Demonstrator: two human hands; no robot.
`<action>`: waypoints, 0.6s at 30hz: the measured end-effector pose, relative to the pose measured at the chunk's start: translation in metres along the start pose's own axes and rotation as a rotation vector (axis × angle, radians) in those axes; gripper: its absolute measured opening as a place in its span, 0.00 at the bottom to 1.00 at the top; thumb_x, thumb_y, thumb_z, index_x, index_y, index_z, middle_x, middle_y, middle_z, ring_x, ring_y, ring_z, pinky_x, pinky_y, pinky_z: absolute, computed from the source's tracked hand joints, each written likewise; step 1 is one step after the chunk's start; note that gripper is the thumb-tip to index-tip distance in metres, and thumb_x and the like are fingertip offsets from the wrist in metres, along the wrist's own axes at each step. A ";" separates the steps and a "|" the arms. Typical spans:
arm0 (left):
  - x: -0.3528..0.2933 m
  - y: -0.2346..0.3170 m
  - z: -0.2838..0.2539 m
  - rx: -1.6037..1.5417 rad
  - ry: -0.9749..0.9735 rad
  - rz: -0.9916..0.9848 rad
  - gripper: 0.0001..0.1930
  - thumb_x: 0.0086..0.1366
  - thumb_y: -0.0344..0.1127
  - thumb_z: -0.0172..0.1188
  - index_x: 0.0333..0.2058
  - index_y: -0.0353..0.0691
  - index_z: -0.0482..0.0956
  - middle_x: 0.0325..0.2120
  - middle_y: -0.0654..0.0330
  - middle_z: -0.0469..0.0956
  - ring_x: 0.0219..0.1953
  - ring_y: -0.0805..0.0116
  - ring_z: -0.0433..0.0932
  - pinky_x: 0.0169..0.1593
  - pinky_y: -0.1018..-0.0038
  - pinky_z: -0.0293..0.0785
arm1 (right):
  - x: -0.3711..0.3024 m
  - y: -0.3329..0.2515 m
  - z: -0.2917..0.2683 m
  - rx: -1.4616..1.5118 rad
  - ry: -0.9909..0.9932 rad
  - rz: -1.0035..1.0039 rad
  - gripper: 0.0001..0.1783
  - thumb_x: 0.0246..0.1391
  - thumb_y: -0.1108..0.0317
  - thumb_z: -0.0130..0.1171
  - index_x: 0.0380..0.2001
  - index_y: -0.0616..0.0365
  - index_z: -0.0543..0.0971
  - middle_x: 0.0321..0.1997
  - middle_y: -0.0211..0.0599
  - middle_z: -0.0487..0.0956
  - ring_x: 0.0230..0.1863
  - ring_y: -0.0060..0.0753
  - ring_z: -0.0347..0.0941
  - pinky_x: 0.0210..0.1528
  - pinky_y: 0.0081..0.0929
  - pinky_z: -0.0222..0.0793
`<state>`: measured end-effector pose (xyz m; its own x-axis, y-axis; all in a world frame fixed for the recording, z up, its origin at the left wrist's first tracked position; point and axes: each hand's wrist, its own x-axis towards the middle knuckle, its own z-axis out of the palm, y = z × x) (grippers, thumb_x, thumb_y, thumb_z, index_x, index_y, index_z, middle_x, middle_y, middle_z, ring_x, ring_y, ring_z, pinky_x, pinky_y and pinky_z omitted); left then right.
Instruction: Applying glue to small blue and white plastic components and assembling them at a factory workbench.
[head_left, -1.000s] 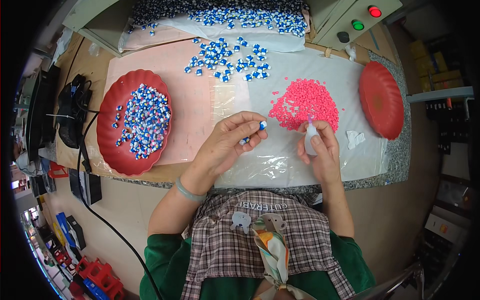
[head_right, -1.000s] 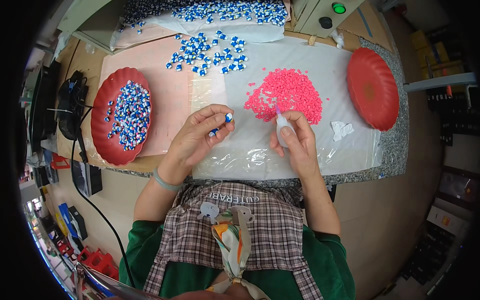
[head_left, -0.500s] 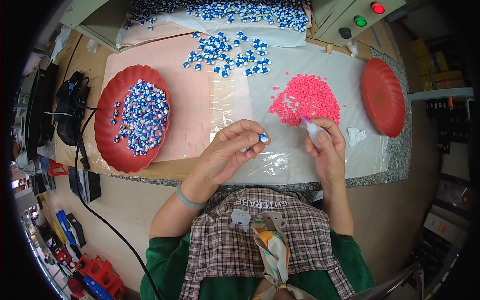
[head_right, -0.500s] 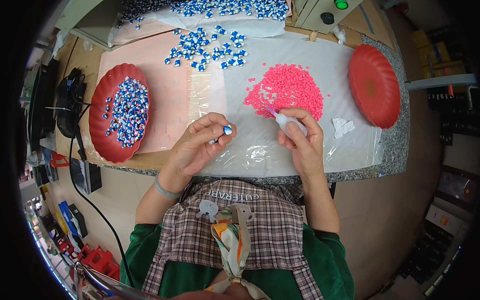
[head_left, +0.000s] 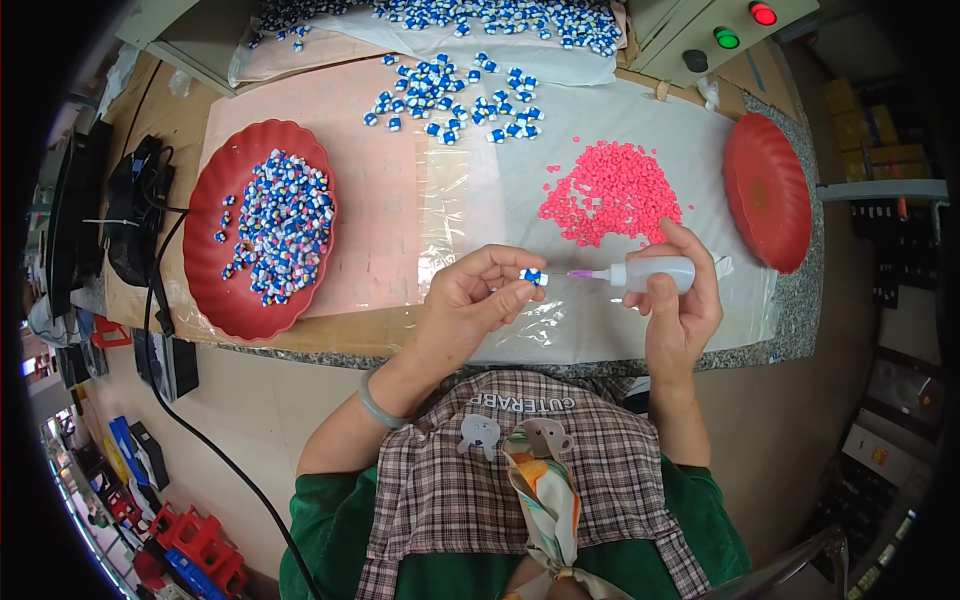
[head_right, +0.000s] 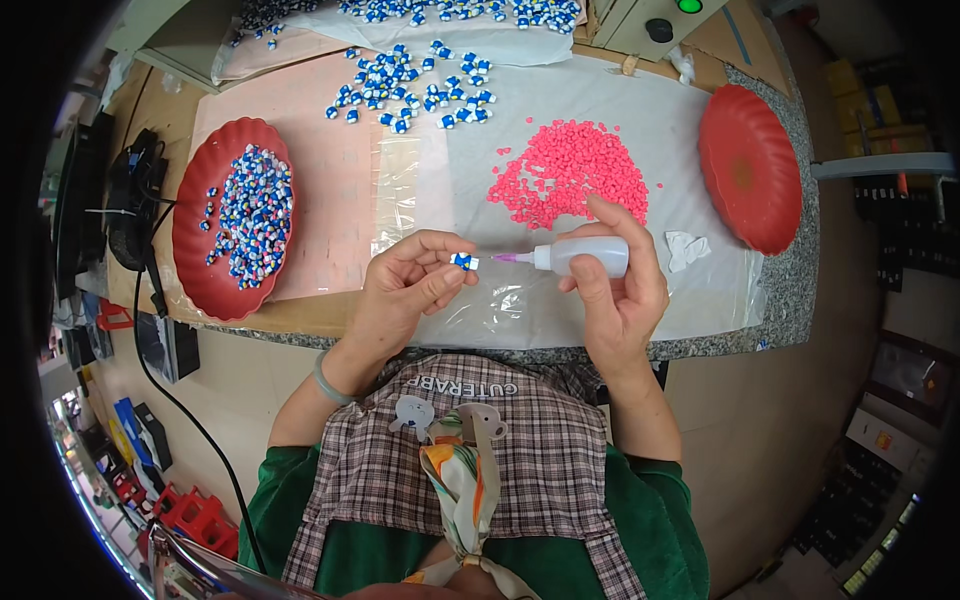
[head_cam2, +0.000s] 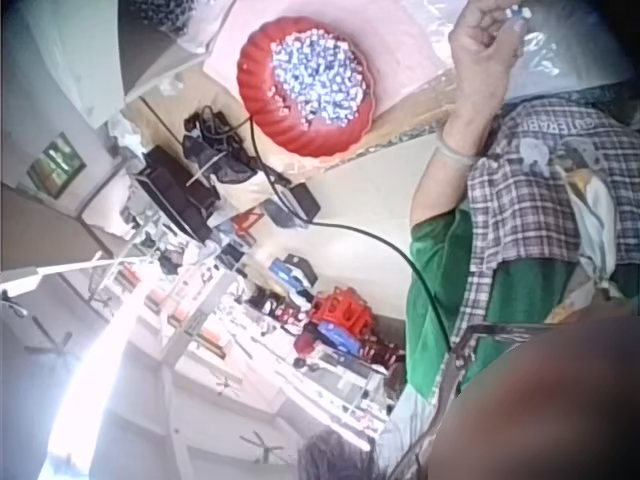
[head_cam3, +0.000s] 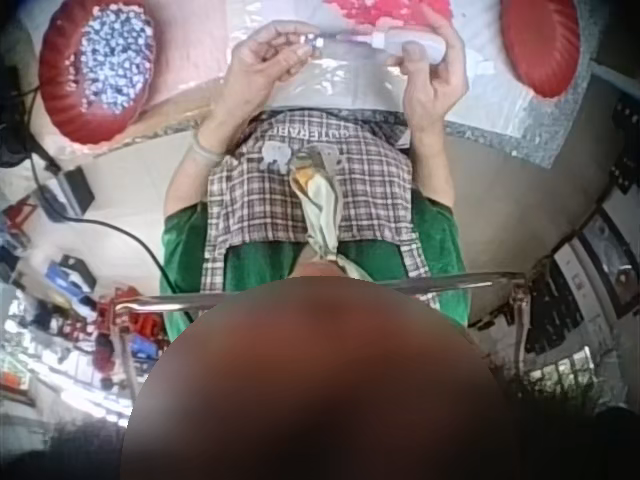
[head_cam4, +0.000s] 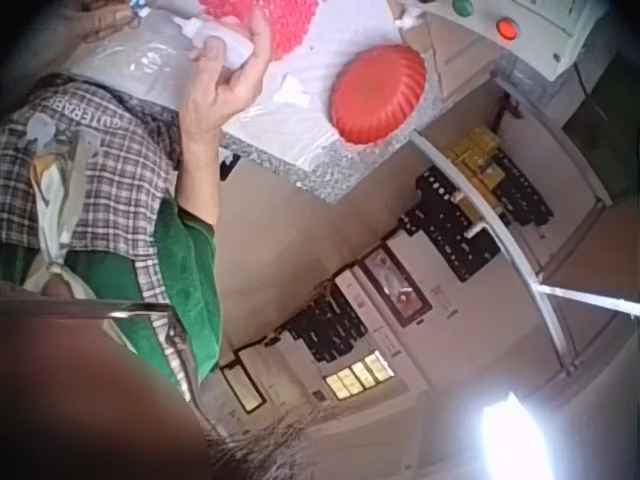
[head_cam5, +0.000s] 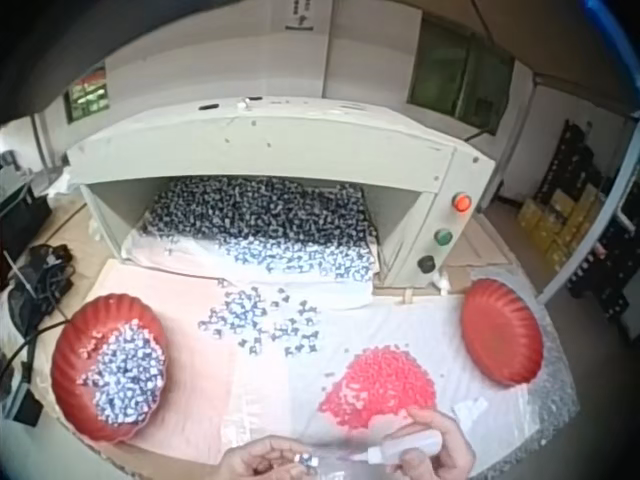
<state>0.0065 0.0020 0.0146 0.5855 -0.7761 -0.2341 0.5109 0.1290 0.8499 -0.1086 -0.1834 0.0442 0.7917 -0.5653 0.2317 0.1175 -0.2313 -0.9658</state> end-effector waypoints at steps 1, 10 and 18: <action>-0.001 0.001 0.001 0.065 0.034 0.008 0.11 0.66 0.29 0.58 0.47 0.35 0.75 0.31 0.61 0.80 0.23 0.85 0.65 0.25 0.86 0.58 | -0.001 -0.002 0.001 -0.001 0.000 0.002 0.26 0.61 0.61 0.57 0.57 0.66 0.67 0.36 0.41 0.79 0.24 0.19 0.70 0.24 0.15 0.65; -0.003 -0.003 0.001 0.094 0.019 0.060 0.11 0.66 0.25 0.58 0.47 0.33 0.76 0.37 0.59 0.81 0.39 0.80 0.77 0.37 0.84 0.70 | -0.006 -0.008 -0.003 -0.343 -0.091 -0.264 0.26 0.64 0.61 0.52 0.57 0.69 0.66 0.33 0.44 0.79 0.24 0.23 0.73 0.26 0.18 0.68; -0.002 -0.007 0.003 0.144 0.042 0.084 0.10 0.65 0.25 0.58 0.46 0.34 0.75 0.37 0.58 0.82 0.34 0.85 0.75 0.31 0.88 0.66 | -0.010 -0.011 0.000 -0.412 -0.107 -0.290 0.24 0.58 0.64 0.61 0.52 0.70 0.71 0.45 0.51 0.79 0.32 0.38 0.80 0.34 0.29 0.76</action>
<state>-0.0001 0.0010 0.0100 0.6497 -0.7393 -0.1768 0.3653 0.0997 0.9255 -0.1176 -0.1758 0.0523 0.8208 -0.3524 0.4495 0.1129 -0.6714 -0.7325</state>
